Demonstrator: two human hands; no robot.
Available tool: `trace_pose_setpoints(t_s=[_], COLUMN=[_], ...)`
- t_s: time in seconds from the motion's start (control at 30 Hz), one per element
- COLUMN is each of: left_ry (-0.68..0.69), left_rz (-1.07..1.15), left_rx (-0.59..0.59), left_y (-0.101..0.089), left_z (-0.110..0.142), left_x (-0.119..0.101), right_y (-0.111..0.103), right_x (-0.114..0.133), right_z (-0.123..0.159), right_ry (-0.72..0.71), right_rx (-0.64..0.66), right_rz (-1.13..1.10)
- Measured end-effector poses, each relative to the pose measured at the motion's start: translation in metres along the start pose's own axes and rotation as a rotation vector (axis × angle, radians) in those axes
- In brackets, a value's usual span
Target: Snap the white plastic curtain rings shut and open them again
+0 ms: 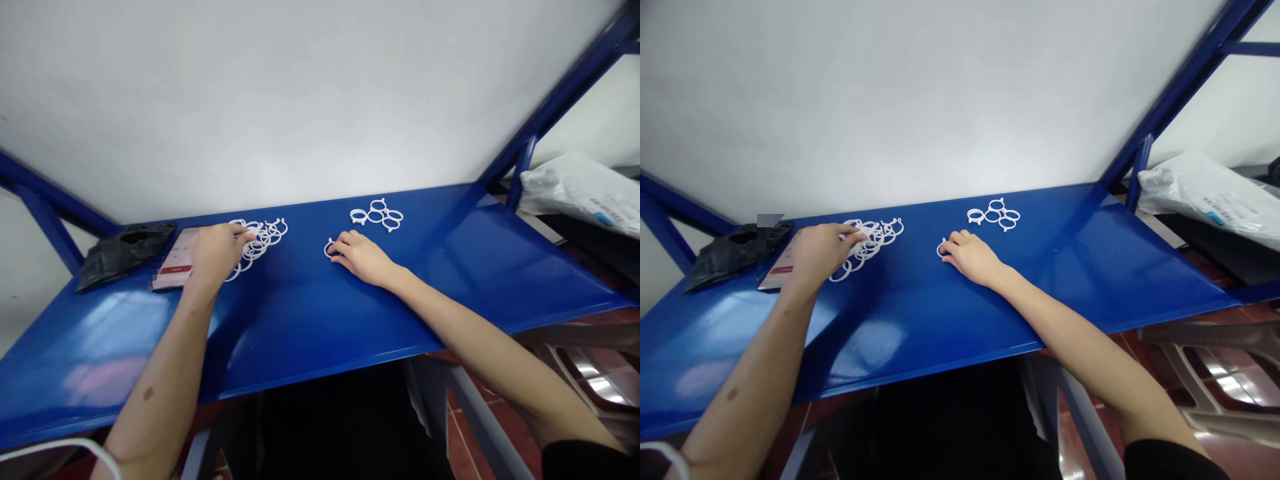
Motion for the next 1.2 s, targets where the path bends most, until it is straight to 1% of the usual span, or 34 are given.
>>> trace_pose_setpoints(t_s=[0.07,0.13,0.23,0.3,0.37,0.47,0.53,0.6,0.7,0.8,0.9,0.97,1.07,1.2], left_ry=[-0.004,0.026,0.153,0.225,0.263,0.263,0.25,0.273,0.389,0.54,0.668,0.727,0.76,0.774], left_rz=[-0.006,0.011,0.056,0.079,0.08,0.071,0.095,0.137,0.206,0.278,0.318,0.325,0.312,0.249], left_rx=[-0.034,-0.105,-0.184,-0.18,-0.149,-0.144,-0.187,-0.24,-0.288,-0.289,-0.245,-0.208,-0.157,-0.094], left_y=[-0.004,-0.009,-0.012,-0.01,-0.007,-0.005,-0.007,-0.008,-0.008,-0.007,-0.004,0.0,0.009,0.021], left_z=[0.001,0.002,0.003,0.004,0.007,0.011,0.014,0.016,0.021,0.031,0.045,0.054,0.063,0.069], left_x=[-0.002,-0.006,-0.017,-0.025,-0.033,-0.042,-0.046,-0.052,-0.066,-0.086,-0.11,-0.124,-0.138,-0.148], right_y=[-0.003,-0.006,-0.008,-0.011,-0.017,-0.032,-0.04,-0.039,-0.029,-0.021,-0.019,-0.018,-0.017,-0.015], right_x=[-0.008,-0.013,-0.015,-0.016,-0.02,-0.038,-0.055,-0.07,-0.083,-0.08,-0.067,-0.056,-0.04,-0.027], right_z=[0.001,0.002,0.004,0.005,0.006,0.007,0.008,0.008,0.006,0.004,0.003,0.002,0.001,0.001], right_ry=[0.014,0.028,0.037,0.045,0.069,0.14,0.185,0.216,0.248,0.258,0.286,0.305,0.263,0.156], right_rx=[0.012,0.02,0.021,0.011,-0.036,-0.19,-0.264,-0.258,-0.188,-0.162,-0.176,-0.166,-0.11,-0.031], right_rz=[-0.01,-0.031,-0.063,-0.092,-0.099,-0.01,0.074,0.136,0.171,0.092,-0.017,-0.027,0.007,0.014])
Point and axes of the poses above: each hand's wrist, its own z-axis away from the middle knuckle, its own y-axis out of the palm, x = y × z, the point moved 7 cm from there along -z, towards the middle knuckle, and after that the axes turned 5 degrees about -z, right-handed, at the moved point
